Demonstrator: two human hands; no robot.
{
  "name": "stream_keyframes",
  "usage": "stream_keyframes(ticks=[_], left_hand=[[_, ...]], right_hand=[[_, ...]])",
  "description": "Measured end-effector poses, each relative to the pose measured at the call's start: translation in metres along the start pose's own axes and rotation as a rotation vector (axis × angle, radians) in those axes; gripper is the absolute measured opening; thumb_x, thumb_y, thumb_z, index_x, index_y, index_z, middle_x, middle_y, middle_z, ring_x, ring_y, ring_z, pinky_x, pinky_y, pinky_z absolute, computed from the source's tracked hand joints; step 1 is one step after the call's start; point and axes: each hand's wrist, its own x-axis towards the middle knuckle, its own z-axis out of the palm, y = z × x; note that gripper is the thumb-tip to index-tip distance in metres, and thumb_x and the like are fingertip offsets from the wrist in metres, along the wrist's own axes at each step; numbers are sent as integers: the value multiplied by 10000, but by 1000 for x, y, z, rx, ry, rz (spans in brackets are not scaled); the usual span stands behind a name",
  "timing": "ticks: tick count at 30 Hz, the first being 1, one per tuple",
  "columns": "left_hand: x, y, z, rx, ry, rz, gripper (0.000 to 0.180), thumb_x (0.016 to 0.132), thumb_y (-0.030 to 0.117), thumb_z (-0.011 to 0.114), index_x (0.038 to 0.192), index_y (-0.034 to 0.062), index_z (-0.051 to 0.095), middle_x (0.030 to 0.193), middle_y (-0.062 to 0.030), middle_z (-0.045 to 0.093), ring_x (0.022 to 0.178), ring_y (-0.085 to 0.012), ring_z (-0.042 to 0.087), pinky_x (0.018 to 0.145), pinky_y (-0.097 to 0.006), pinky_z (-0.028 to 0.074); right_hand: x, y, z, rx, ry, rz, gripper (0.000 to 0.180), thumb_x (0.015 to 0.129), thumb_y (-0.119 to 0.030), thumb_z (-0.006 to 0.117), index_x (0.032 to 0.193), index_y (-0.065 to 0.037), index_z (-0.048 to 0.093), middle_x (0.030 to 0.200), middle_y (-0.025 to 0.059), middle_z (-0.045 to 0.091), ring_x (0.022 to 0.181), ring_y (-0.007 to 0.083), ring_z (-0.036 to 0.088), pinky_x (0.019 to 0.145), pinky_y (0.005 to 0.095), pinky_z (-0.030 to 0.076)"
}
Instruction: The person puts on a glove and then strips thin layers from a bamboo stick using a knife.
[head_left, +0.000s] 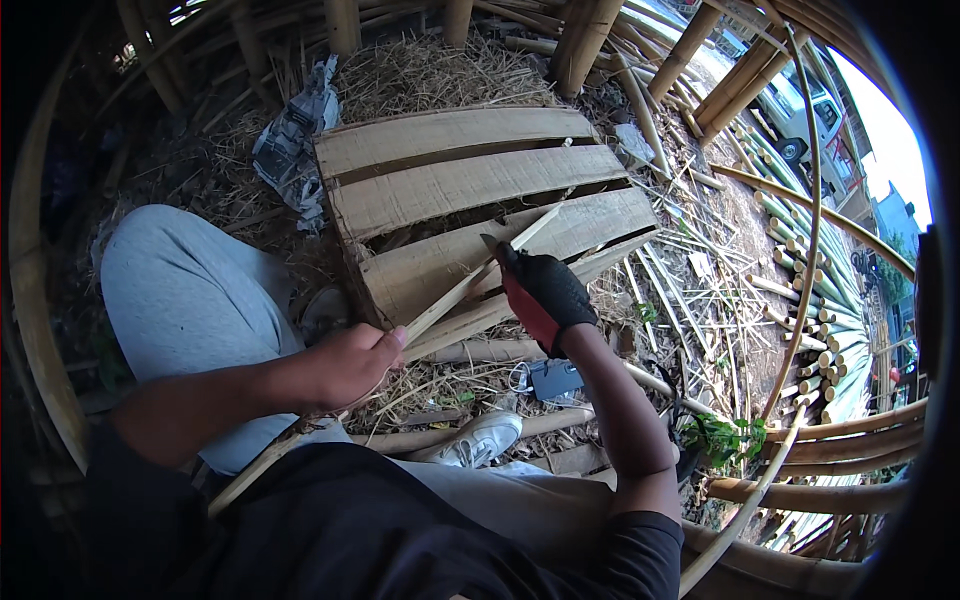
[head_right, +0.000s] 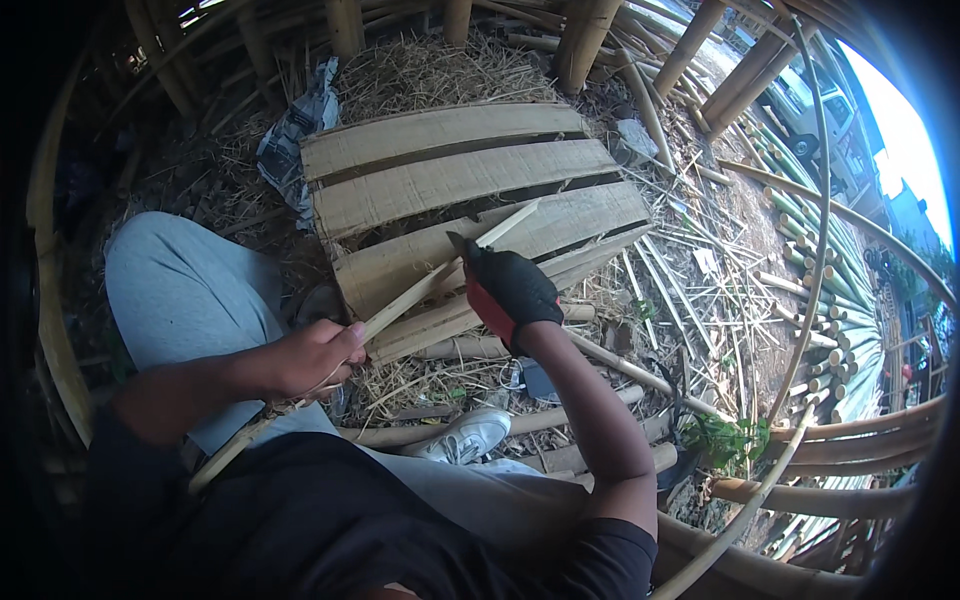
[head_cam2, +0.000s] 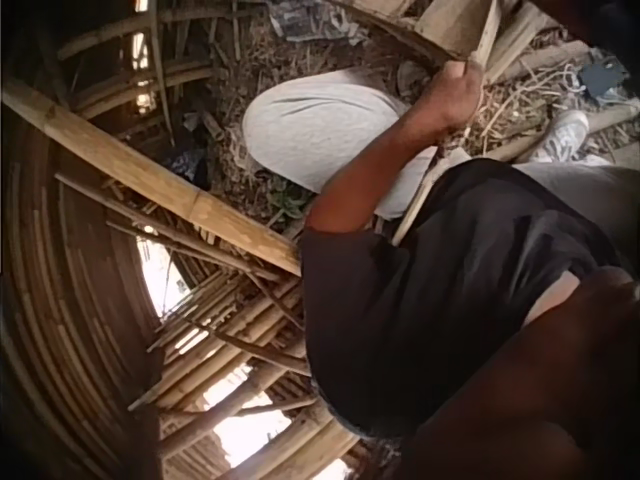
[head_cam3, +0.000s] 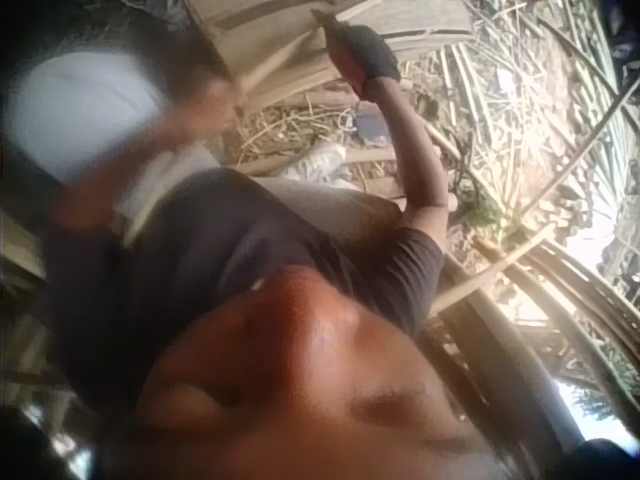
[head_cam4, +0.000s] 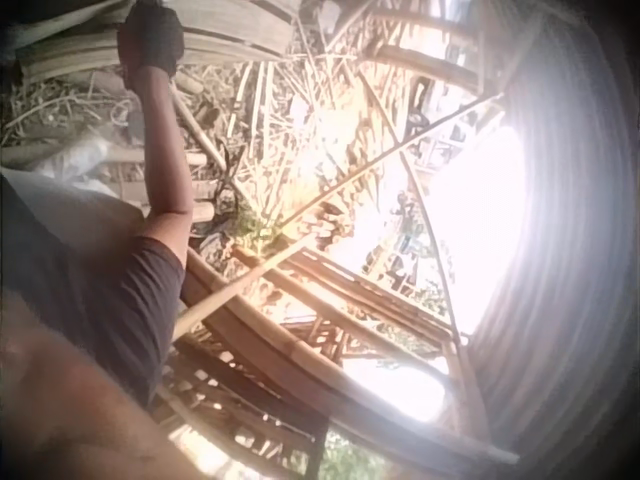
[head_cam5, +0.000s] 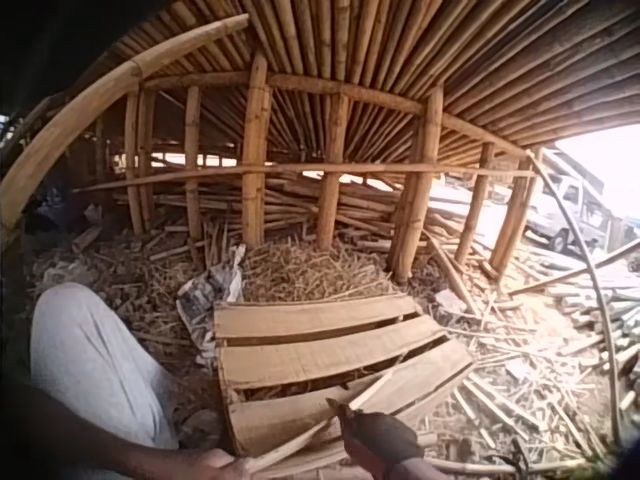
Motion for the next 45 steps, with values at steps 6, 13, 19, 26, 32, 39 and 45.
stream_keyframes(ticks=[6, 13, 19, 26, 32, 39, 45], left_hand=[[-3, 7, 0, 25, -1, -7, 528, 1089, 454, 277, 1067, -23, 503, 547, 45, 375, 407, -71, 350, 388, -273, 328], [-1, 12, 3, 305, 106, -28, 565, 1092, 416, 285, 969, -41, 594, 639, -46, 542, 613, -155, 557, 648, -340, 469], [-2, 10, 2, 391, 160, 13, 561, 1088, 408, 300, 925, -33, 605, 692, -108, 580, 707, -221, 585, 752, -390, 480], [0, 8, 1, 435, 152, 2, 560, 1083, 406, 321, 902, -43, 604, 753, -155, 621, 755, -250, 604, 783, -400, 479], [1, 4, -2, 405, 182, 17, 569, 1083, 408, 322, 952, -57, 622, 791, -166, 640, 802, -262, 634, 802, -395, 485], [2, 3, -2, 409, 174, 9, 581, 1085, 422, 323, 948, -58, 619, 771, -153, 631, 769, -230, 617, 773, -387, 483], [1, 4, -1, 401, 168, 15, 566, 1085, 413, 335, 921, -55, 608, 720, -126, 603, 706, -211, 589, 731, -386, 481]], right_hand=[[-22, -32, 17, -79, 123, -73, 428, 1052, -327, 334, 1048, -53, 662, 835, 209, 703, 772, 411, 687, 669, 518, 549], [-8, -8, 13, -70, 95, 0, 343, 1030, -266, 374, 1069, -58, 643, 789, 208, 694, 746, 396, 693, 656, 522, 548], [-12, -9, 4, -112, 181, -56, 333, 1039, -298, 376, 1065, -98, 641, 782, 193, 685, 732, 403, 682, 620, 523, 538], [-25, -35, 9, -27, 55, -112, 427, 1048, -361, 351, 1022, -74, 666, 818, 207, 691, 782, 423, 674, 689, 533, 536], [-11, -21, 4, -58, 24, -41, 360, 1035, -313, 361, 1093, -110, 653, 835, 192, 707, 805, 394, 694, 678, 519, 549], [-21, -44, -19, 5, -92, -44, 399, 1047, -364, 356, 1226, -130, 626, 827, 191, 708, 805, 387, 696, 715, 501, 545], [-8, -24, -3, -5, -122, -20, 570, 1021, -559, 332, 1142, -126, 684, 880, 187, 713, 865, 383, 697, 763, 475, 541]])
